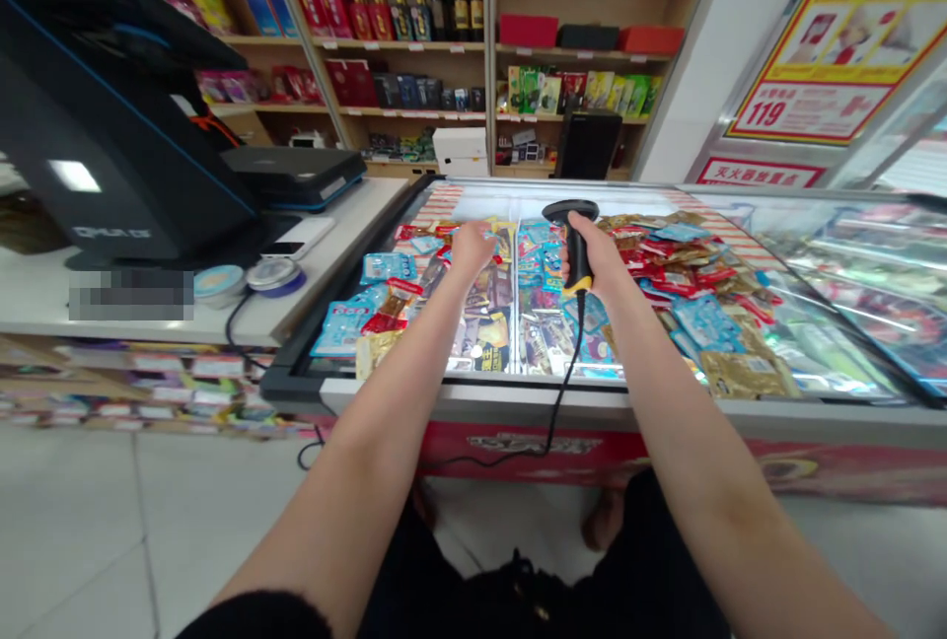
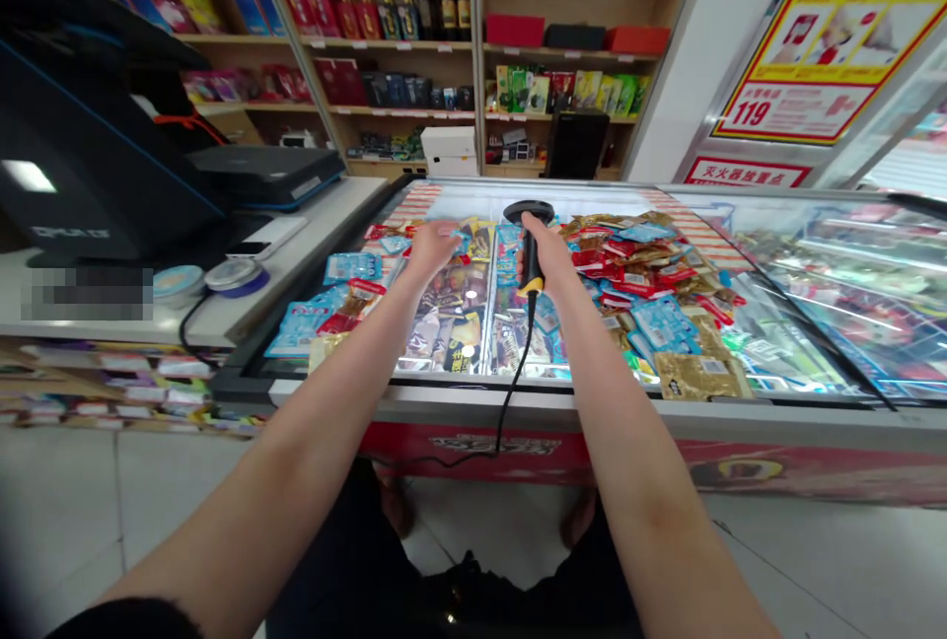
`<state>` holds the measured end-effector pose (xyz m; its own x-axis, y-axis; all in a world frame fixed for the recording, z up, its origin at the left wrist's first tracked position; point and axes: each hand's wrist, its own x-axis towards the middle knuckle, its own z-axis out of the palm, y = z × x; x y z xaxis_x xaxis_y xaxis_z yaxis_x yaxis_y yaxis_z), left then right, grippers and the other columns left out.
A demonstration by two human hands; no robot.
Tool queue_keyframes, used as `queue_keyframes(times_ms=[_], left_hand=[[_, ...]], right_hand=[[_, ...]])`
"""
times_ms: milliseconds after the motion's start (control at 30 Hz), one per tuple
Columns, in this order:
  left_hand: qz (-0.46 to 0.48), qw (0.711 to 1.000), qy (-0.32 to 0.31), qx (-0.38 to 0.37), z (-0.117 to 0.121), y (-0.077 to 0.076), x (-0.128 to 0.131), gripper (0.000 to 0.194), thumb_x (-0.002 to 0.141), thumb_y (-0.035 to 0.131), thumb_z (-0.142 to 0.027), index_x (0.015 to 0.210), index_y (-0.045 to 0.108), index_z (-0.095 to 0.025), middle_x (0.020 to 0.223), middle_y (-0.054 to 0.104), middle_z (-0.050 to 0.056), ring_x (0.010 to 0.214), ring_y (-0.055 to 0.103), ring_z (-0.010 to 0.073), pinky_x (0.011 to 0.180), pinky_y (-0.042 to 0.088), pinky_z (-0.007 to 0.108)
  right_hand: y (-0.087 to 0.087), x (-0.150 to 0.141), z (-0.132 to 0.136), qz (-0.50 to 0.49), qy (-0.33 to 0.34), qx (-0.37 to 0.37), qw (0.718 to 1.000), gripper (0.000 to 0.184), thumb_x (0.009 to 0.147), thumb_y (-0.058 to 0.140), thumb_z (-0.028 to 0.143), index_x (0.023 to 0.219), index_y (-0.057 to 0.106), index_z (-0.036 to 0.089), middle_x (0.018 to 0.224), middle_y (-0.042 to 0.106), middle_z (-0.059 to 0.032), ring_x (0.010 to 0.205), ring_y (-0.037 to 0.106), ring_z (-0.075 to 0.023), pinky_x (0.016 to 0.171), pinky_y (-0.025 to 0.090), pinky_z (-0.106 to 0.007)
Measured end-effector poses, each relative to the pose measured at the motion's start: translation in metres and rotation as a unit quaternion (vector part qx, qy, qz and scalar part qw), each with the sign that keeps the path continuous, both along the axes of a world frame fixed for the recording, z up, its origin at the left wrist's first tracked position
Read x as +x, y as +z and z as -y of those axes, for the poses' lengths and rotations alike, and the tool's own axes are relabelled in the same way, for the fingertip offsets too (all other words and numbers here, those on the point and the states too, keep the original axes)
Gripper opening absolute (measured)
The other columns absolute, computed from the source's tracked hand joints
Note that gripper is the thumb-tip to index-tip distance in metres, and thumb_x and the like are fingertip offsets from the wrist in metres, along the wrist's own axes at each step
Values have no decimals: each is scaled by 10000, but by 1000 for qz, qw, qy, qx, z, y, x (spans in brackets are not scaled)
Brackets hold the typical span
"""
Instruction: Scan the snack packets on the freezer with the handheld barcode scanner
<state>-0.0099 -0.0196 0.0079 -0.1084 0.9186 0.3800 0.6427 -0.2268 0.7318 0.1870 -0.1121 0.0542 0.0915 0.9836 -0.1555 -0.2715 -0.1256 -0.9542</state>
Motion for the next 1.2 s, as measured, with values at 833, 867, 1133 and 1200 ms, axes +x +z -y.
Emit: queue_keyframes(times_ms=[833,867,1133,1200], left_hand=[[-72,993,34,-87,-3,-11,-50,283,670,786,-291,920,733,-170,930,757,64,967,683,281,875,509,342],[-34,997,23,-68,-5,-13,-48,236,666,774,-257,879,724,-169,883,748,51,930,685,265,850,514,332],[187,982,-21,-20,-12,-20,-28,220,616,701,-142,828,644,-167,772,679,13,819,670,200,790,538,321],[217,976,-31,-20,-10,-17,-25,230,607,672,-106,824,625,-166,789,683,12,823,672,188,793,538,310]], right_hand=[[-21,-61,-14,17,97,-37,995,348,955,596,516,794,537,213,484,567,14,349,517,-135,331,436,-235],[-21,-61,-14,12,99,-37,994,349,951,600,519,795,536,214,489,570,15,349,519,-134,331,437,-235],[-17,-56,-10,-12,100,-30,994,418,900,645,598,786,527,213,488,571,14,342,514,-124,320,423,-224],[-17,-56,-10,-19,98,-23,995,415,902,644,595,792,535,210,494,578,11,343,516,-123,321,428,-226]])
